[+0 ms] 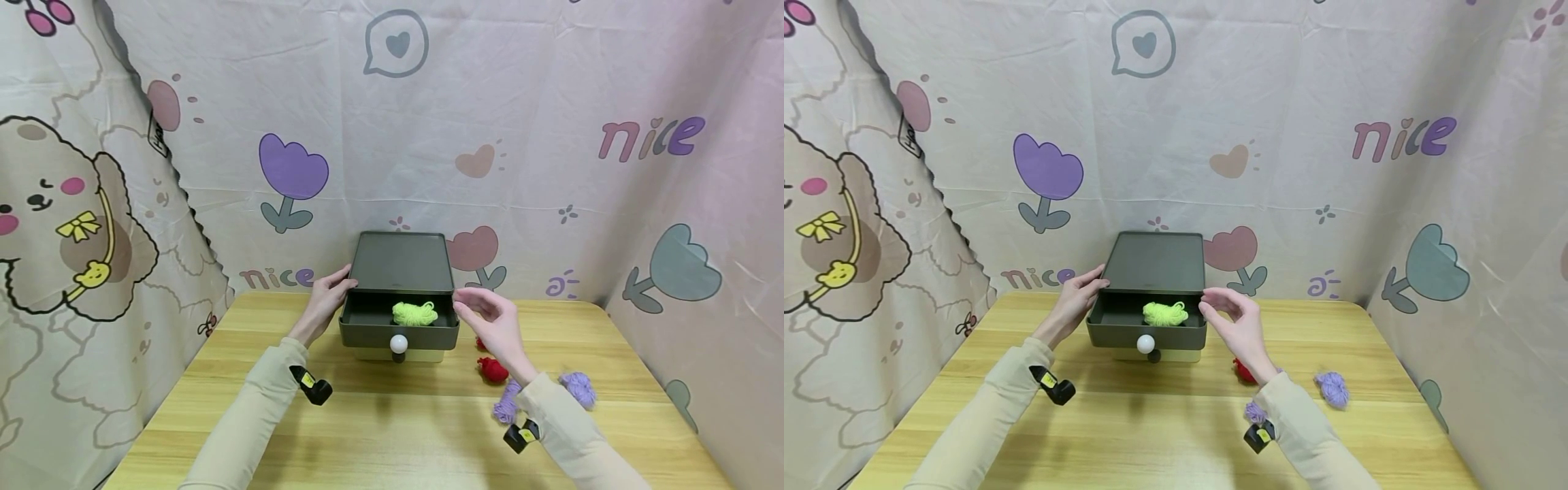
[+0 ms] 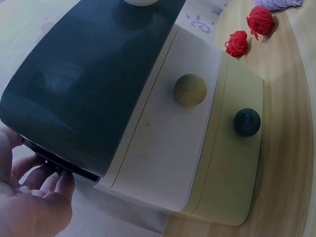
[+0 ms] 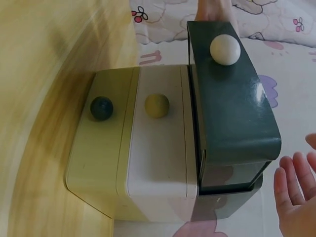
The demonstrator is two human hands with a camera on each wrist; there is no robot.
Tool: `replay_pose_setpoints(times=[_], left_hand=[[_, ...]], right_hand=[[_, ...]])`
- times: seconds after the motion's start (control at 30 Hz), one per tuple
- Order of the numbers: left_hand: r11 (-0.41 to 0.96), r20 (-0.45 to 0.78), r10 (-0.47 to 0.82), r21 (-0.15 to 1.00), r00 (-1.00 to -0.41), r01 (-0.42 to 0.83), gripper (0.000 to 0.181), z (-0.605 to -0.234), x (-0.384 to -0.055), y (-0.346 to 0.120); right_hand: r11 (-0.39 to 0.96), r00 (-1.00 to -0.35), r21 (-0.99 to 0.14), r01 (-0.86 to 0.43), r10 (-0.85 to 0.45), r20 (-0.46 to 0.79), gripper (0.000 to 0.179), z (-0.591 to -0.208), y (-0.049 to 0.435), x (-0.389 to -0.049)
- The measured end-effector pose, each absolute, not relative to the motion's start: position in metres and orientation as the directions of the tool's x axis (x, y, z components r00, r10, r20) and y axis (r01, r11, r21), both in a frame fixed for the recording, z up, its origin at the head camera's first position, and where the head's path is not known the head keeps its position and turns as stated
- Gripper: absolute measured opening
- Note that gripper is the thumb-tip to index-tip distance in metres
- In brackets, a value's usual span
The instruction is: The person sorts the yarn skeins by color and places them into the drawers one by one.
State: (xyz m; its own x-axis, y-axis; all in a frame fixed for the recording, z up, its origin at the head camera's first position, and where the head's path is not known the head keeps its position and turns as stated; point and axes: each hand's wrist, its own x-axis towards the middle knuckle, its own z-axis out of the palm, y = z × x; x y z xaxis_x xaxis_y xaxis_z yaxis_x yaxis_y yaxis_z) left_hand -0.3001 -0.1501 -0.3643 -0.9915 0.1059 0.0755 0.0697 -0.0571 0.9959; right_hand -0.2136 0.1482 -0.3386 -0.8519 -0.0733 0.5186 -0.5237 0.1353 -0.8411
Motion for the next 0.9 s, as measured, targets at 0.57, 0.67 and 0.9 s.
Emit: replay_pose_setpoints(times=[0.57,0.67,0.9], left_hand=[[-0.053,0.072,0.104,0.996,-0.992,0.067,0.055,-0.364,-0.301,-0.149],[-0.054,0.068,0.102,0.997,-0.992,0.062,0.055,-0.364,-0.3,-0.149],[-0.054,0.067,0.109,0.997,-0.992,0.062,0.055,-0.363,-0.299,-0.15]], right_hand=[[0.075,-0.853,-0.852,-0.519,-0.114,0.509,0.025,-0.367,0.151,-0.198],[0.011,-0.852,-0.862,-0.506,-0.16,0.498,0.027,-0.372,0.145,-0.196],[-0.028,-0.864,-0.888,-0.459,-0.217,0.453,0.029,-0.384,0.133,-0.192]])
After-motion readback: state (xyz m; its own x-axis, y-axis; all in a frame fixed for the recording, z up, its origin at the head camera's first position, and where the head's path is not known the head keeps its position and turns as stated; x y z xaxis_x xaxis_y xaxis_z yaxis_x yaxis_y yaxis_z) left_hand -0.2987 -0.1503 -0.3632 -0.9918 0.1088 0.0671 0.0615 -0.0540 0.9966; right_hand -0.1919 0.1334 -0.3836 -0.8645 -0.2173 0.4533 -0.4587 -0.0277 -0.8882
